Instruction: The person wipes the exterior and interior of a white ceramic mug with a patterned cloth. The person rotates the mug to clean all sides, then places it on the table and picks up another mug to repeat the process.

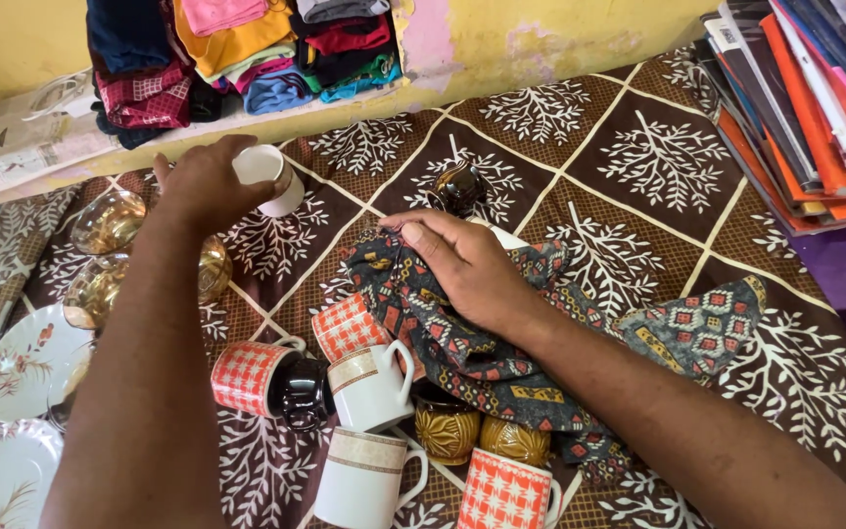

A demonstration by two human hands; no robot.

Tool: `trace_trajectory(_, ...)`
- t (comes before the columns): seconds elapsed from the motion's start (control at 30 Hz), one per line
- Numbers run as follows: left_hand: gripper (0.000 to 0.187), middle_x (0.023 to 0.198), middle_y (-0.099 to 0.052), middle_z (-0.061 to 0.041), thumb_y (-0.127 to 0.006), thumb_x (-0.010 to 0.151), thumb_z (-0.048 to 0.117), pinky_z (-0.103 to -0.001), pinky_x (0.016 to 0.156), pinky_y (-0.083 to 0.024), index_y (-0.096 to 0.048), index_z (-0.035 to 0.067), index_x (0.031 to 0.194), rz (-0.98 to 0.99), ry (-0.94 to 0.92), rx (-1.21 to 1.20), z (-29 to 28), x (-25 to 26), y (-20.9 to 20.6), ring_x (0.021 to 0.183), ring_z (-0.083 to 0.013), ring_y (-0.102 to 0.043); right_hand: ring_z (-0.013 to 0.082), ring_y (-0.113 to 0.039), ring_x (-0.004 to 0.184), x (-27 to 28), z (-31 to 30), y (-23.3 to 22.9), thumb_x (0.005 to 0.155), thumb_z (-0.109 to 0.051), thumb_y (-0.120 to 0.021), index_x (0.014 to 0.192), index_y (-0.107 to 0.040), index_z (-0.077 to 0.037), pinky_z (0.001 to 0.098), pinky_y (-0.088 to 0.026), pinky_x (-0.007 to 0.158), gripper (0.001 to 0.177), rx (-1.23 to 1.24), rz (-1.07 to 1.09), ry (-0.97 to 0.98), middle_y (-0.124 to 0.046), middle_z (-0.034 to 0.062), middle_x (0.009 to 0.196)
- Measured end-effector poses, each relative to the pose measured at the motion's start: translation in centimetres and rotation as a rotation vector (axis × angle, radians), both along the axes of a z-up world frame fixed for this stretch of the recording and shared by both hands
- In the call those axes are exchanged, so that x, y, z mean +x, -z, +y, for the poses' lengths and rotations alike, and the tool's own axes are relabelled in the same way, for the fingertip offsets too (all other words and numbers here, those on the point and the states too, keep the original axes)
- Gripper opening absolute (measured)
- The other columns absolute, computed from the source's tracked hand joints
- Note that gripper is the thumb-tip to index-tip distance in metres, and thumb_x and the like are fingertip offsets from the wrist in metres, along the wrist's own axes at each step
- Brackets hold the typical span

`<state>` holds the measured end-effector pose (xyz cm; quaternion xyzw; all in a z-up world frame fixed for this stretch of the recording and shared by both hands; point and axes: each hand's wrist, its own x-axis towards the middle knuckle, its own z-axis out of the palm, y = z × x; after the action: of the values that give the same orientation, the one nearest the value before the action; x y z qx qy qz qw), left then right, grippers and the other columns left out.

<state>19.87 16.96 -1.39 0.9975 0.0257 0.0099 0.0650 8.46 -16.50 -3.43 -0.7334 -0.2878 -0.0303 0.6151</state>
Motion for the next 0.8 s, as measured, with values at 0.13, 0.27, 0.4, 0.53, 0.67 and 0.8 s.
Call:
trace_trajectory(0.13, 0.081, 0.128, -0.064, -0.021, -0.078, 0.077, 0.053, -0.071, 0.114, -0.013, -0.054, 0.029, 0.15, 0.008, 0.083, 0.059, 1.7, 0.9, 0.1, 0.128, -0.0413, -0.053, 0.0127, -0.072, 0.101, -0.1, -0.1, -0.2, 0.108, -0.025, -0.05, 0.128, -0.068, -0.006, 0.0278, -0.055, 0.092, 0.033, -0.034, 0.022, 0.039, -0.078, 0.0067, 0.109)
trace_trajectory(0.27, 0.08, 0.132, -0.066, -0.017, -0.075, 0.08, 0.055, -0.068, 0.119, -0.019, -0.052, 0.028, 0.151, 0.067, 0.042, 0.03, 1.0, 0.1, -0.4, 0.132, -0.0377, -0.055, 0.0125, -0.071, 0.098, -0.3, 0.0, -0.3, 0.108, -0.027, -0.051, 0.128, -0.068, -0.008, 0.028, -0.056, 0.089, 0.033, -0.042, 0.022, 0.046, -0.078, 0.0066, 0.105)
trace_trajectory(0.4, 0.073, 0.14, -0.065, -0.013, -0.072, 0.087, 0.059, -0.066, 0.128, -0.012, -0.054, 0.028, 0.15, 0.064, -0.069, 0.001, -0.4, -1.2, -0.5, 0.137, -0.0316, -0.056, 0.0118, -0.071, 0.098, -0.3, 0.0, -0.4, 0.108, -0.032, -0.049, 0.128, -0.069, -0.009, 0.0283, -0.056, 0.089, 0.036, -0.094, 0.068, 0.0, -0.078, 0.0061, 0.105)
trace_trajectory(0.53, 0.075, 0.149, -0.053, -0.015, -0.073, 0.084, 0.048, -0.069, 0.118, -0.011, -0.049, 0.025, 0.152, -0.029, 0.073, 0.018, 0.4, -0.4, 0.6, 0.142, -0.0361, -0.042, 0.014, -0.071, 0.103, -0.4, -0.3, -1.1, 0.106, -0.04, -0.051, 0.13, -0.069, -0.01, 0.0299, -0.055, 0.092, 0.042, -0.107, 0.087, -0.058, -0.078, 0.0065, 0.111)
trace_trajectory(0.67, 0.077, 0.158, -0.039, -0.018, -0.073, 0.084, 0.046, -0.07, 0.111, -0.01, -0.047, 0.019, 0.151, -0.211, 0.189, 0.012, -0.4, -1.6, 1.0, 0.145, -0.041, -0.028, 0.0184, -0.072, 0.101, -0.5, -1.2, -2.4, 0.097, -0.046, -0.063, 0.134, -0.065, -0.009, 0.0326, -0.056, 0.089, 0.053, -0.255, 0.035, -0.157, -0.077, 0.0102, 0.111)
trace_trajectory(0.8, 0.065, 0.152, -0.049, -0.021, -0.073, 0.091, 0.042, -0.067, 0.114, -0.02, -0.056, 0.011, 0.145, -0.325, 0.339, -0.004, -3.6, -6.5, -0.9, 0.143, -0.0389, -0.04, 0.0203, -0.074, 0.095, -1.0, -1.1, -3.0, 0.088, -0.044, -0.075, 0.129, -0.065, -0.005, 0.034, -0.057, 0.083, 0.058, -0.381, -0.116, -0.198, -0.076, 0.0135, 0.107)
